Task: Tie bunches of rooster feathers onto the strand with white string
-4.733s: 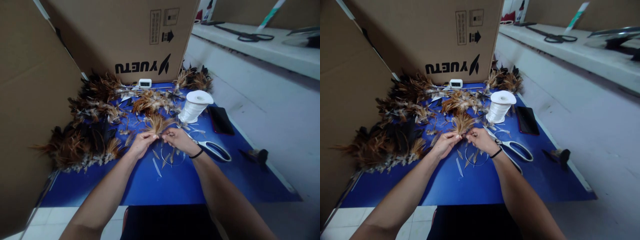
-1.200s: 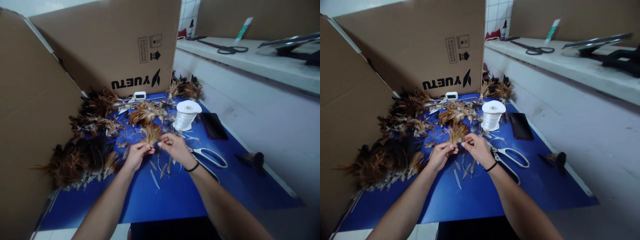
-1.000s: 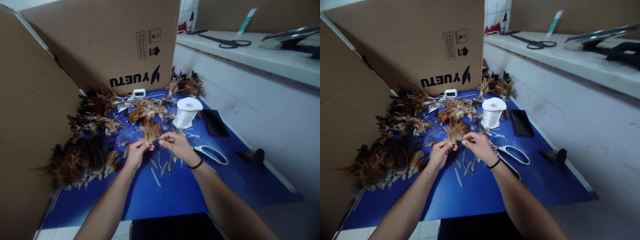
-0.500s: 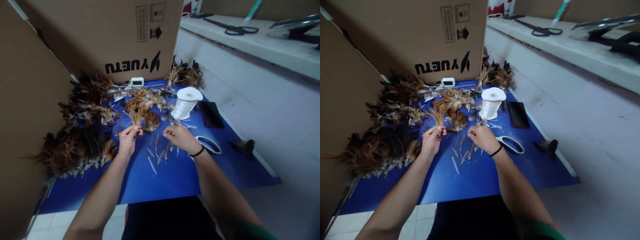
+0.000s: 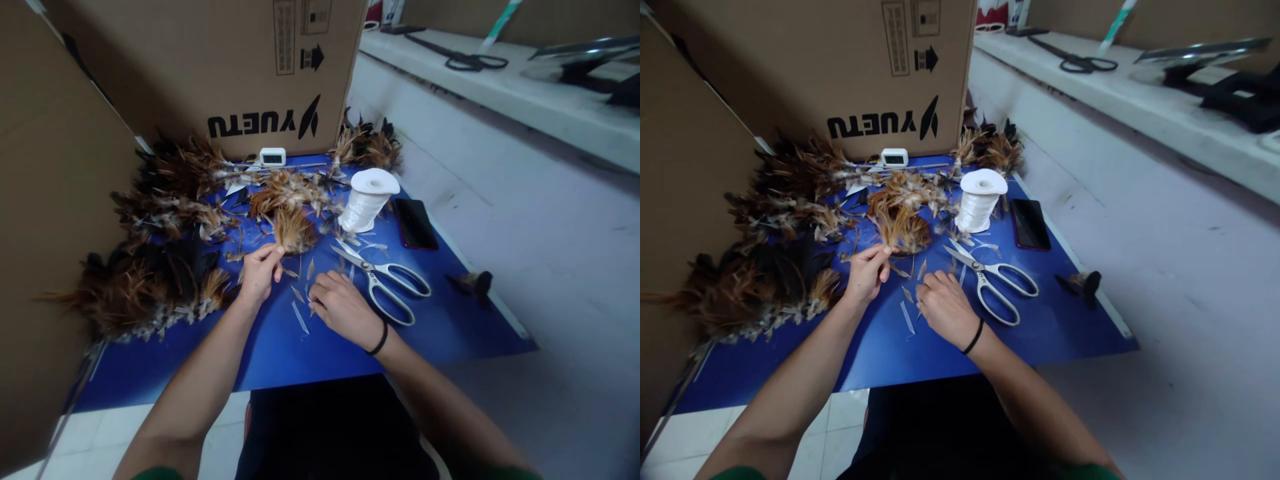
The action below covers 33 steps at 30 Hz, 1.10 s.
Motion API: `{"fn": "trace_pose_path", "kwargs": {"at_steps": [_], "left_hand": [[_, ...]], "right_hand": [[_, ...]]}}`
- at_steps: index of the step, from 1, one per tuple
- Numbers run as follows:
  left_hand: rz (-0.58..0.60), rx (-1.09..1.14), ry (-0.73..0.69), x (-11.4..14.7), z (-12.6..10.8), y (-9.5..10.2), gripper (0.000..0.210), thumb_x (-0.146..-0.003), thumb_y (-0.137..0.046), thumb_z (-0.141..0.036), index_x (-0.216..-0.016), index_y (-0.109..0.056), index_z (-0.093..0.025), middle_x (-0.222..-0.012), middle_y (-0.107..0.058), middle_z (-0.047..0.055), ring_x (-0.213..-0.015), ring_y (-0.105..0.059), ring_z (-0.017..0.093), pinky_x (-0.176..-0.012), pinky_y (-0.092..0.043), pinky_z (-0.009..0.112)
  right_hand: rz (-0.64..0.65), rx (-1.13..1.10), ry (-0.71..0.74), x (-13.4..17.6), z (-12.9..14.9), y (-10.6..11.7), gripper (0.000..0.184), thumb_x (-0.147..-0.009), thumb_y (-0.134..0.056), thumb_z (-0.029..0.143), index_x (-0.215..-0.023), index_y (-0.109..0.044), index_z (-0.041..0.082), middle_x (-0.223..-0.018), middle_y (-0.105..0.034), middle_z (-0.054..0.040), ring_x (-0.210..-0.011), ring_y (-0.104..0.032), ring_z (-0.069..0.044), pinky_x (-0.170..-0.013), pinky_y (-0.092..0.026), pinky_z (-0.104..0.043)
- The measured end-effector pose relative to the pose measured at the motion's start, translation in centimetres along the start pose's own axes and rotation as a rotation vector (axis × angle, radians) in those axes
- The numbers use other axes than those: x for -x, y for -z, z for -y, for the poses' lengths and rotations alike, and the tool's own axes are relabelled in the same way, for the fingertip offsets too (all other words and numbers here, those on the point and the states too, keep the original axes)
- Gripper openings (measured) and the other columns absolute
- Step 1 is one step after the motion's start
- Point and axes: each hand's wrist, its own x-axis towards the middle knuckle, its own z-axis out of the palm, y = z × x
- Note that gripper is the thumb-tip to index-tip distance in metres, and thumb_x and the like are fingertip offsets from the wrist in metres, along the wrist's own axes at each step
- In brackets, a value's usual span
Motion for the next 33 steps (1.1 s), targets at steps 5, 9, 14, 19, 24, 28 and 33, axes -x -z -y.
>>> {"fn": "trace_pose_path", "kwargs": {"at_steps": [5,9,14,19,24,28,33], "left_hand": [[0.042,0.011,0.009,0.2,-0.1,0.1,0.024,-0.072,-0.068,-0.034,-0.075,-0.069,-0.011,-0.051,-0.054,-0.002,-0.03,-0.036,0.002,-0.032,-0.019,0.019],[0.067,0.056,0.066,0.3,-0.5,0.0,0.025,-0.071,-0.069,-0.034,-0.076,-0.07,-0.01,-0.053,-0.058,-0.001,-0.03,-0.036,0.001,-0.033,-0.02,0.018],[0.088,0.098,0.076,0.4,-0.6,0.0,0.023,-0.068,-0.072,-0.034,-0.072,-0.07,-0.011,-0.086,-0.068,0.007,-0.034,-0.042,0.0,-0.034,-0.027,0.018],[0.105,0.084,0.039,0.2,-0.2,0.2,0.02,-0.071,-0.07,-0.032,-0.07,-0.07,-0.012,-0.102,-0.067,0.011,-0.036,-0.046,0.0,-0.036,-0.03,0.019],[0.133,0.034,0.041,0.2,0.2,0.2,0.022,-0.071,-0.07,-0.034,-0.071,-0.071,-0.012,-0.11,-0.065,0.012,-0.036,-0.046,0.0,-0.035,-0.03,0.019],[0.149,0.008,0.065,0.3,0.4,0.0,0.022,-0.07,-0.07,-0.035,-0.071,-0.072,-0.013,-0.106,-0.067,0.011,-0.035,-0.045,0.0,-0.034,-0.028,0.019],[0.136,-0.024,0.111,0.3,0.4,0.0,0.024,-0.069,-0.071,-0.036,-0.073,-0.071,-0.012,-0.075,-0.068,0.005,-0.033,-0.042,0.001,-0.035,-0.026,0.018]], "right_hand": [[-0.06,-0.232,-0.063,-0.2,-0.7,0.6,0.016,-0.083,-0.05,0.012,-0.071,-0.055,0.022,-0.076,-0.059,-0.0053,-0.077,-0.057,-0.02,-0.071,-0.045,-0.034],[-0.085,-0.515,-0.181,-1.1,-1.9,2.6,0.008,-0.085,-0.046,0.019,-0.081,-0.053,0.021,-0.07,-0.06,0.0012,-0.059,-0.055,-0.012,-0.058,-0.042,-0.026],[-0.188,-0.435,-0.182,-4.0,-2.9,4.0,0.007,-0.082,-0.05,0.022,-0.08,-0.055,0.019,-0.061,-0.056,0.0037,-0.054,-0.05,-0.009,-0.056,-0.037,-0.023],[-0.212,-0.438,-0.147,-5.4,-3.2,3.1,0.008,-0.082,-0.05,0.023,-0.079,-0.057,0.019,-0.06,-0.054,0.0043,-0.055,-0.05,-0.009,-0.058,-0.037,-0.023],[-0.192,-0.488,-0.124,-5.2,-3.3,1.8,0.01,-0.083,-0.05,0.025,-0.078,-0.056,0.02,-0.062,-0.055,0.0045,-0.055,-0.049,-0.009,-0.057,-0.036,-0.022],[-0.186,-0.506,-0.126,-5.1,-3.4,1.6,0.01,-0.083,-0.05,0.026,-0.079,-0.056,0.02,-0.063,-0.056,0.005,-0.054,-0.047,-0.008,-0.056,-0.036,-0.021],[-0.161,-0.504,-0.125,-5.0,-3.4,1.6,0.011,-0.084,-0.05,0.027,-0.08,-0.057,0.02,-0.061,-0.055,0.0058,-0.052,-0.044,-0.008,-0.054,-0.034,-0.021]]}}
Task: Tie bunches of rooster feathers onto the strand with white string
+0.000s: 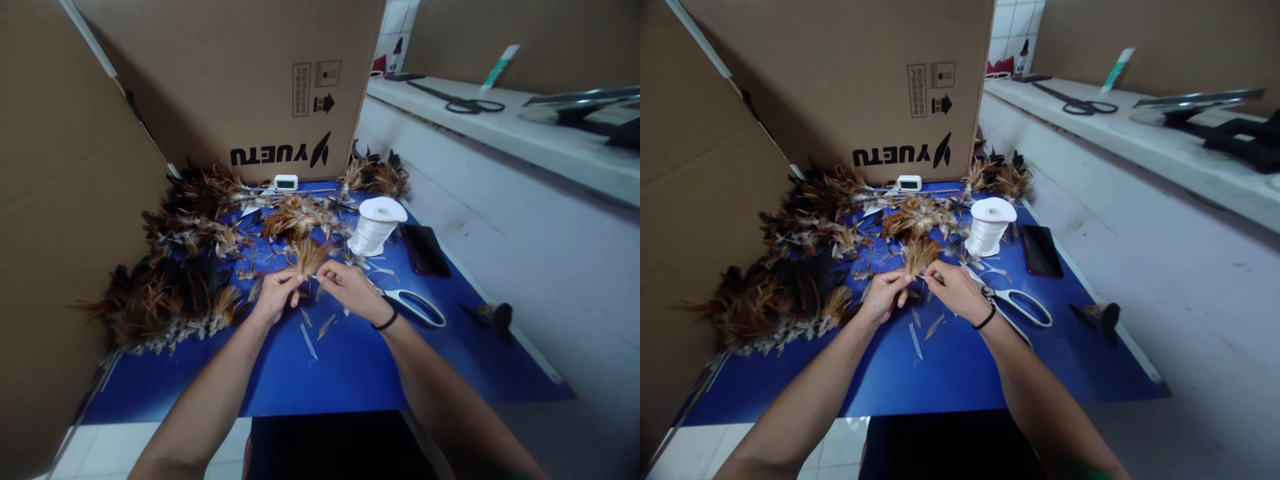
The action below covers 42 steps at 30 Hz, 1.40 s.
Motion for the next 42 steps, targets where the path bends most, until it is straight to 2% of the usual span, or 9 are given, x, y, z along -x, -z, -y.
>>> {"fn": "trace_pose_path", "kwargs": {"at_steps": [3,7,11,17,23,26,32,37,42], "left_hand": [[0.003,-0.011,0.022,0.0,0.0,0.0,0.025,-0.069,-0.071,-0.037,-0.073,-0.071,-0.012,-0.055,-0.059,0.0,-0.033,-0.04,0.003,-0.036,-0.025,0.018],[0.018,-0.005,0.023,0.1,-0.1,-0.1,0.024,-0.07,-0.071,-0.036,-0.072,-0.07,-0.012,-0.044,-0.051,-0.002,-0.034,-0.041,0.005,-0.038,-0.027,0.019],[-0.002,0.043,0.059,0.2,-0.5,-0.3,0.023,-0.068,-0.072,-0.034,-0.07,-0.069,-0.011,-0.046,-0.052,-0.002,-0.034,-0.041,0.005,-0.039,-0.029,0.019],[-0.05,0.155,0.105,-0.2,-0.6,0.0,0.022,-0.066,-0.073,-0.031,-0.073,-0.069,-0.011,-0.067,-0.063,0.002,-0.038,-0.044,0.002,-0.041,-0.032,0.019],[-0.008,0.105,0.134,0.2,-0.5,-0.3,0.024,-0.066,-0.073,-0.033,-0.072,-0.068,-0.01,-0.047,-0.055,-0.001,-0.036,-0.045,0.006,-0.041,-0.034,0.02],[0.008,0.075,0.129,0.3,-0.5,-0.6,0.024,-0.068,-0.072,-0.033,-0.074,-0.068,-0.01,-0.043,-0.053,-0.001,-0.037,-0.044,0.007,-0.042,-0.035,0.02],[-0.017,-0.094,-0.081,0.2,-0.1,-0.4,0.028,-0.074,-0.065,-0.034,-0.055,-0.062,-0.014,-0.049,-0.052,-0.002,-0.043,-0.045,0.008,-0.048,-0.039,0.023],[-0.091,-0.396,-0.248,0.1,-0.3,0.3,0.035,-0.078,-0.059,-0.029,-0.045,-0.056,-0.017,-0.054,-0.055,0.0,-0.054,-0.052,0.012,-0.056,-0.041,0.024],[-0.033,-0.687,-0.383,0.4,-1.0,0.2,0.031,-0.078,-0.054,-0.018,-0.047,-0.058,-0.018,-0.061,-0.06,0.003,-0.065,-0.056,0.015,-0.066,-0.04,0.026]], "right_hand": [[0.007,0.006,0.001,0.1,0.1,0.0,0.011,-0.084,-0.05,0.027,-0.081,-0.058,0.02,-0.062,-0.055,0.0056,-0.052,-0.043,-0.008,-0.054,-0.034,-0.021],[0.014,0.002,0.008,0.1,0.2,0.0,0.012,-0.084,-0.049,0.026,-0.081,-0.058,0.02,-0.062,-0.055,0.0053,-0.051,-0.043,-0.008,-0.054,-0.033,-0.021],[0.017,-0.02,-0.001,0.1,0.1,-0.1,0.012,-0.083,-0.049,0.027,-0.08,-0.058,0.02,-0.062,-0.054,0.0053,-0.051,-0.043,-0.008,-0.054,-0.034,-0.021],[0.011,-0.03,-0.044,0.1,-0.3,-0.1,0.013,-0.083,-0.049,0.029,-0.08,-0.057,0.02,-0.06,-0.053,0.0058,-0.051,-0.044,-0.008,-0.053,-0.033,-0.021],[0.017,-0.019,-0.042,0.1,-0.4,-0.2,0.012,-0.083,-0.049,0.027,-0.079,-0.057,0.019,-0.059,-0.052,0.0058,-0.051,-0.044,-0.008,-0.053,-0.032,-0.021],[0.029,-0.008,-0.034,0.0,-0.3,-0.4,0.012,-0.083,-0.049,0.026,-0.08,-0.058,0.019,-0.059,-0.052,0.0056,-0.051,-0.045,-0.008,-0.052,-0.032,-0.021],[0.028,0.061,0.045,0.2,-0.1,-0.2,0.011,-0.085,-0.05,0.023,-0.082,-0.06,0.019,-0.067,-0.059,0.0025,-0.059,-0.051,-0.01,-0.058,-0.036,-0.022],[0.002,0.343,0.147,0.9,0.7,0.4,0.014,-0.087,-0.051,0.022,-0.083,-0.064,0.018,-0.079,-0.062,-0.0025,-0.066,-0.054,-0.012,-0.062,-0.035,-0.025],[0.079,0.651,0.282,0.7,2.8,1.3,0.019,-0.091,-0.047,0.024,-0.087,-0.064,0.017,-0.085,-0.062,-0.006,-0.073,-0.056,-0.016,-0.06,-0.031,-0.027]]}}
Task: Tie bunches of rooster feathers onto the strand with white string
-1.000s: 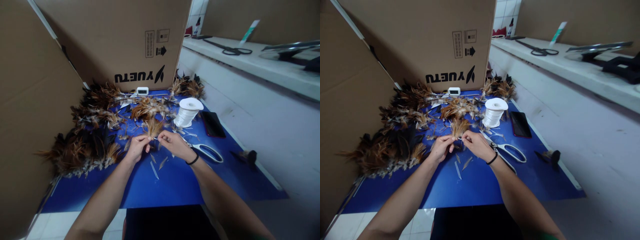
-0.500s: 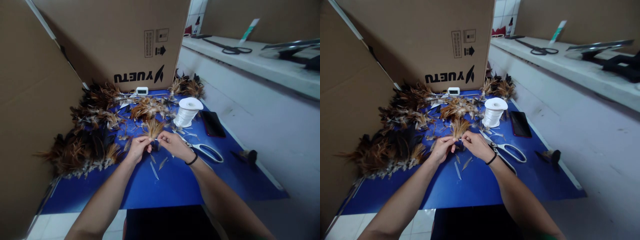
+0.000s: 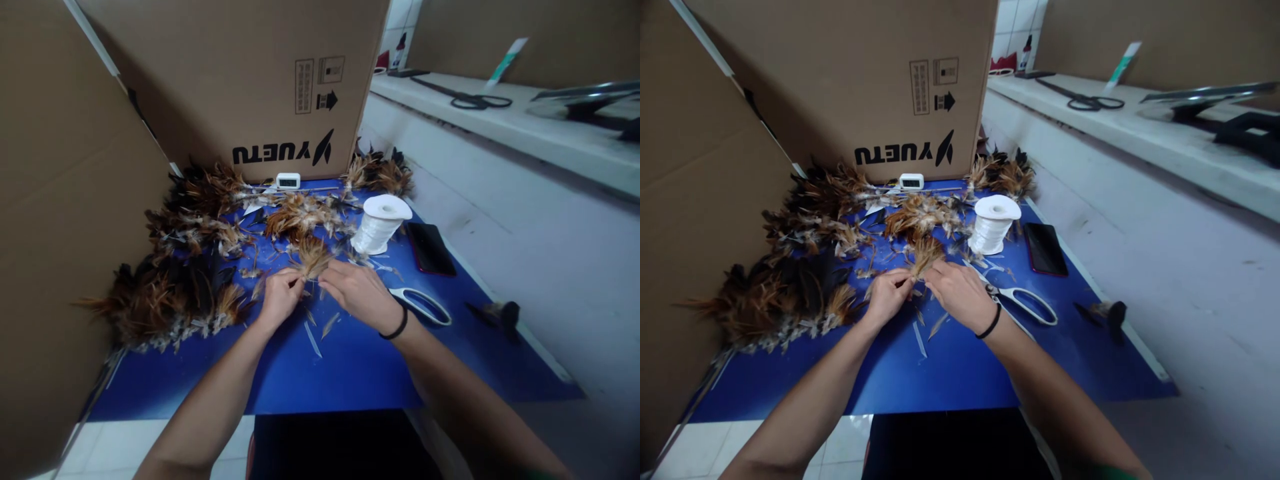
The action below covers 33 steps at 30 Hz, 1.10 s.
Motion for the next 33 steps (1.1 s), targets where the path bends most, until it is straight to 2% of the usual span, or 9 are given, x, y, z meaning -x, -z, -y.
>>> {"fn": "trace_pose_path", "kwargs": {"at_steps": [6,10,12,15,18,21,24,29,33], "left_hand": [[0.232,0.0,-0.152,0.3,-0.9,-0.1,0.021,-0.077,-0.051,-0.014,-0.061,-0.064,-0.018,-0.064,-0.06,0.005,-0.06,-0.051,0.014,-0.062,-0.038,0.025],[0.372,0.076,-0.157,0.1,-1.4,0.6,0.031,-0.082,-0.051,-0.022,-0.052,-0.06,-0.018,-0.055,-0.057,0.003,-0.059,-0.052,0.015,-0.062,-0.039,0.026],[0.407,0.159,-0.131,-0.1,-1.5,1.1,0.036,-0.084,-0.051,-0.026,-0.049,-0.059,-0.018,-0.056,-0.058,0.004,-0.061,-0.054,0.015,-0.064,-0.041,0.027],[0.357,0.309,-0.054,-0.2,-1.4,1.5,0.037,-0.083,-0.054,-0.03,-0.048,-0.06,-0.017,-0.062,-0.061,0.005,-0.067,-0.057,0.016,-0.071,-0.042,0.028],[0.212,0.448,0.043,-0.2,-0.8,1.2,0.035,-0.08,-0.059,-0.031,-0.048,-0.06,-0.017,-0.062,-0.061,0.004,-0.069,-0.057,0.016,-0.072,-0.042,0.028],[0.103,0.483,0.099,-0.2,-0.3,0.7,0.033,-0.079,-0.06,-0.028,-0.048,-0.059,-0.017,-0.056,-0.058,0.003,-0.068,-0.055,0.016,-0.071,-0.042,0.027],[0.07,0.34,0.069,-0.2,-0.1,0.3,0.035,-0.08,-0.055,-0.024,-0.046,-0.057,-0.018,-0.052,-0.056,0.002,-0.067,-0.056,0.016,-0.069,-0.041,0.026],[0.191,-0.004,-0.153,0.3,-0.3,-0.1,0.025,-0.077,-0.05,-0.011,-0.056,-0.061,-0.017,-0.066,-0.063,0.005,-0.067,-0.057,0.015,-0.065,-0.041,0.026],[0.344,-0.049,-0.265,0.5,-0.7,0.0,0.02,-0.075,-0.05,-0.006,-0.069,-0.066,-0.016,-0.077,-0.066,0.007,-0.072,-0.059,0.016,-0.068,-0.042,0.026]], "right_hand": [[0.142,0.041,0.199,-3.2,-0.6,1.5,0.016,-0.088,-0.051,0.021,-0.082,-0.065,0.019,-0.087,-0.062,-0.0055,-0.072,-0.055,-0.014,-0.055,-0.028,-0.026],[0.273,-0.345,0.24,-5.6,-3.1,0.5,0.011,-0.082,-0.058,0.02,-0.076,-0.067,0.019,-0.081,-0.064,-0.0015,-0.073,-0.057,-0.012,-0.064,-0.036,-0.023],[0.359,-0.6,0.179,-6.0,-4.5,-0.4,0.01,-0.079,-0.06,0.023,-0.074,-0.067,0.017,-0.074,-0.065,-0.0006,-0.069,-0.057,-0.012,-0.065,-0.04,-0.023],[0.427,-0.942,0.024,-5.4,-5.6,-1.6,0.021,-0.072,-0.066,0.036,-0.075,-0.067,0.015,-0.07,-0.066,-0.0013,-0.064,-0.057,-0.013,-0.062,-0.044,-0.025],[0.317,-1.116,-0.13,-3.9,-5.1,-2.6,0.026,-0.07,-0.066,0.04,-0.076,-0.066,0.015,-0.062,-0.062,0.0007,-0.055,-0.052,-0.011,-0.054,-0.042,-0.024],[0.203,-1.032,-0.255,-2.2,-3.7,-3.5,0.024,-0.076,-0.061,0.037,-0.069,-0.064,0.015,-0.055,-0.057,0.0026,-0.049,-0.048,-0.01,-0.051,-0.04,-0.023],[0.1,-0.761,-0.186,-0.8,-1.9,-3.3,0.018,-0.082,-0.054,0.028,-0.079,-0.067,0.015,-0.069,-0.065,-0.0012,-0.062,-0.056,-0.012,-0.062,-0.043,-0.025],[0.118,-0.136,0.058,-0.6,0.2,-0.2,0.019,-0.086,-0.048,0.018,-0.083,-0.067,0.015,-0.085,-0.067,-0.0093,-0.076,-0.059,-0.017,-0.065,-0.038,-0.027],[0.218,-0.134,0.121,-2.7,-1.1,1.4,0.015,-0.083,-0.053,0.016,-0.075,-0.066,0.017,-0.084,-0.066,-0.0062,-0.072,-0.058,-0.014,-0.061,-0.035,-0.024]]}}
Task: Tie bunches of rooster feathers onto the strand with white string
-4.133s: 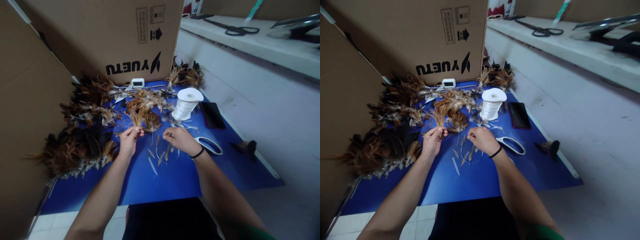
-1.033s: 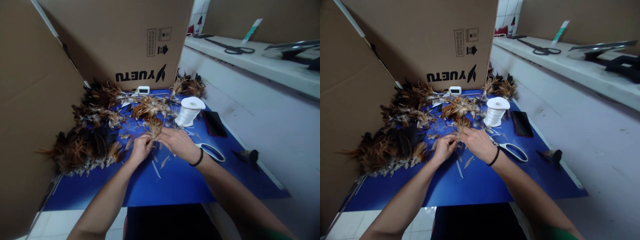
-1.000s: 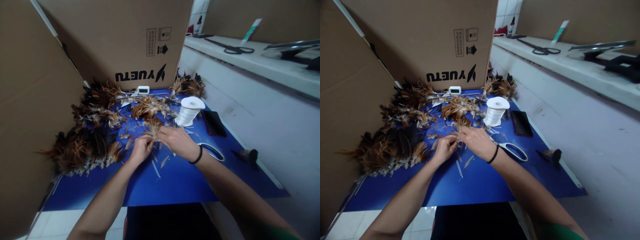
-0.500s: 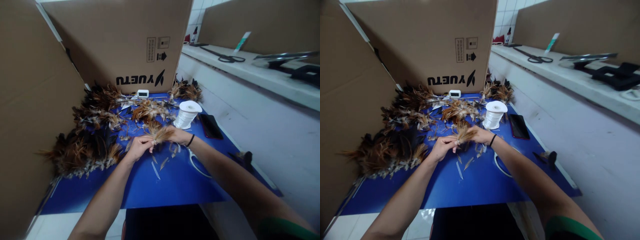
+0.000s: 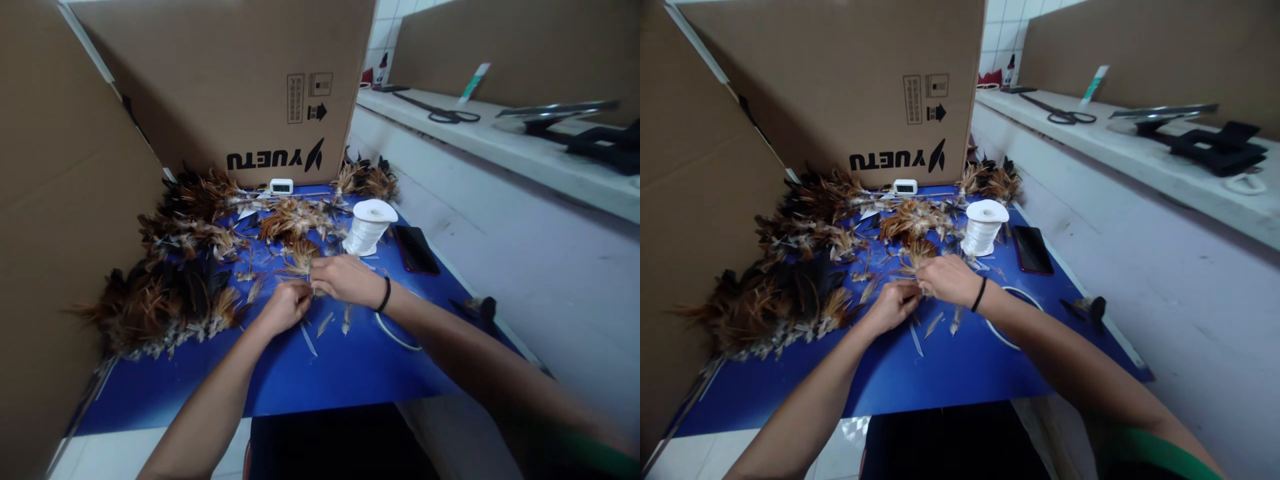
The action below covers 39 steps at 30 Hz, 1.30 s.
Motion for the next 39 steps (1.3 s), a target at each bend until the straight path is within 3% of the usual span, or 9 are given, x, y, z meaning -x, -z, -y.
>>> {"fn": "trace_pose_path", "kwargs": {"at_steps": [3,6,10,13,17,22,26,33,39], "left_hand": [[0.015,0.144,0.009,-0.1,-0.4,0.7,0.024,-0.079,-0.051,-0.012,-0.058,-0.062,-0.015,-0.072,-0.065,0.005,-0.07,-0.059,0.015,-0.068,-0.043,0.026],[-0.013,0.351,0.088,-0.2,-0.5,1.3,0.035,-0.082,-0.054,-0.023,-0.049,-0.058,-0.015,-0.066,-0.063,0.004,-0.069,-0.059,0.014,-0.068,-0.043,0.025],[-0.197,0.566,0.211,-0.1,0.4,0.9,0.031,-0.079,-0.061,-0.027,-0.051,-0.062,-0.015,-0.063,-0.063,0.004,-0.066,-0.058,0.014,-0.068,-0.045,0.027],[-0.346,0.575,0.273,-0.2,1.1,0.2,0.029,-0.077,-0.061,-0.025,-0.049,-0.061,-0.015,-0.057,-0.059,0.002,-0.067,-0.058,0.015,-0.066,-0.045,0.027],[-0.425,0.312,0.263,-0.3,1.0,0.0,0.032,-0.077,-0.056,-0.017,-0.045,-0.057,-0.016,-0.061,-0.062,0.003,-0.072,-0.061,0.015,-0.067,-0.046,0.025],[-0.469,-0.104,0.103,-0.2,0.4,-0.3,0.018,-0.078,-0.054,-0.011,-0.068,-0.068,-0.017,-0.076,-0.069,0.005,-0.074,-0.064,0.015,-0.07,-0.049,0.027],[-0.461,-0.353,-0.023,-0.1,0.6,-0.7,0.019,-0.083,-0.049,-0.011,-0.07,-0.063,-0.015,-0.075,-0.066,0.006,-0.072,-0.062,0.015,-0.069,-0.049,0.027],[-0.404,-0.701,-0.071,0.0,1.0,-0.8,0.025,-0.09,-0.04,-0.013,-0.072,-0.057,-0.015,-0.072,-0.059,0.005,-0.066,-0.058,0.013,-0.064,-0.049,0.023],[-0.452,-0.915,-0.232,0.0,1.4,-1.1,0.02,-0.089,-0.042,-0.01,-0.092,-0.061,-0.012,-0.089,-0.066,0.012,-0.071,-0.063,0.016,-0.062,-0.051,0.026]], "right_hand": [[0.104,-0.374,0.032,-1.4,-2.4,0.0,0.009,-0.076,-0.06,0.017,-0.071,-0.067,0.016,-0.076,-0.066,-0.0026,-0.069,-0.057,-0.012,-0.065,-0.038,-0.024],[0.181,-0.871,-0.128,-1.8,-4.2,-1.4,0.018,-0.067,-0.069,0.031,-0.069,-0.067,0.014,-0.067,-0.064,-0.0015,-0.062,-0.055,-0.012,-0.061,-0.041,-0.024],[0.043,-1.299,-0.396,-1.1,-4.0,-4.3,0.032,-0.055,-0.075,0.04,-0.069,-0.064,0.014,-0.058,-0.057,0.0017,-0.046,-0.041,-0.006,-0.042,-0.026,-0.02],[-0.1,-1.262,-0.441,-0.5,-2.5,-5.7,0.027,-0.062,-0.07,0.039,-0.07,-0.063,0.014,-0.053,-0.05,0.0051,-0.042,-0.03,-0.004,-0.041,-0.021,-0.02],[-0.389,-0.906,-0.409,0.1,-0.1,-5.9,0.017,-0.073,-0.06,0.031,-0.069,-0.065,0.015,-0.062,-0.06,-0.0004,-0.055,-0.047,-0.01,-0.054,-0.037,-0.023],[-0.451,-0.53,-0.351,0.3,1.6,-4.9,0.015,-0.074,-0.054,0.02,-0.071,-0.069,0.017,-0.06,-0.06,-0.0003,-0.056,-0.049,-0.011,-0.057,-0.036,-0.024],[-0.469,-0.615,-0.436,-0.1,1.8,-5.4,0.018,-0.076,-0.053,0.024,-0.071,-0.069,0.017,-0.051,-0.054,0.0023,-0.048,-0.043,-0.01,-0.05,-0.031,-0.022],[-0.573,-0.661,-0.491,-1.1,2.2,-7.1,0.025,-0.08,-0.05,0.029,-0.074,-0.071,0.017,-0.056,-0.058,0.0009,-0.049,-0.044,-0.01,-0.051,-0.031,-0.023],[-0.657,-0.835,-0.557,-1.8,1.5,-7.8,0.031,-0.078,-0.056,0.041,-0.065,-0.069,0.016,-0.053,-0.054,0.0015,-0.049,-0.04,-0.009,-0.049,-0.03,-0.023]]}}
